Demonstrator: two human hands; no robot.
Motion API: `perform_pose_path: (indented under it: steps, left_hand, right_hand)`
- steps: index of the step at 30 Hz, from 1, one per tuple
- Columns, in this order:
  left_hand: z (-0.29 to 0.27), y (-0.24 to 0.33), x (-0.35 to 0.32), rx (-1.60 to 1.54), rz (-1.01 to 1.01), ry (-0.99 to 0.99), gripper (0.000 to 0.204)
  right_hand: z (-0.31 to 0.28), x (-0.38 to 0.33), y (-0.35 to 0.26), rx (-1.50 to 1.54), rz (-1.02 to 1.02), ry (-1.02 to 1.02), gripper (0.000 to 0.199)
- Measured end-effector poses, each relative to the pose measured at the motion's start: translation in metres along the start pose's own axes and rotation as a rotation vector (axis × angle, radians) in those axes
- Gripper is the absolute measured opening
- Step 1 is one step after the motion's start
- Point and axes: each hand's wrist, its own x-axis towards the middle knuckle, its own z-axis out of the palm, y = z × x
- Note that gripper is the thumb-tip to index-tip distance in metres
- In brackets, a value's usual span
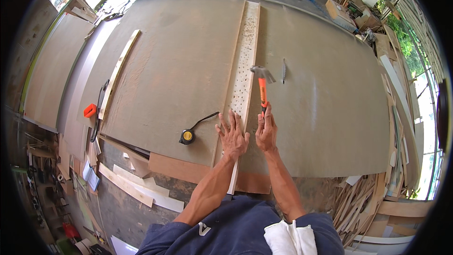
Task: The person measures various wooden boards and panels using a tape measure in a workshop. They then use a hammer to drive nails into a wooden frame and assemble the pieces on a workbench.
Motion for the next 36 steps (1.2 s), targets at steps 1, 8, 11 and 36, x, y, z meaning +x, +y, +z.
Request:
perform_pose_path:
  steps: [1, 8, 11, 36]
  left_hand:
    - [0.000, -0.001, 0.001, 0.009, 0.000, -0.001, 0.096]
    - [0.002, -0.001, 0.002, 0.028, 0.004, -0.006, 0.097]
    - [0.003, -0.003, 0.002, 0.020, -0.001, -0.008, 0.096]
    - [-0.003, -0.002, 0.007, -0.012, -0.021, -0.079, 0.098]
  right_hand:
    - [0.004, 0.002, 0.000, 0.008, -0.041, 0.061, 0.055]
    - [0.015, 0.007, 0.035, -0.099, 0.256, -0.360, 0.056]
    - [0.009, 0.014, 0.005, 0.052, 0.127, -0.056, 0.057]
    - [0.065, 0.092, 0.079, 0.038, 0.369, -0.260, 0.050]
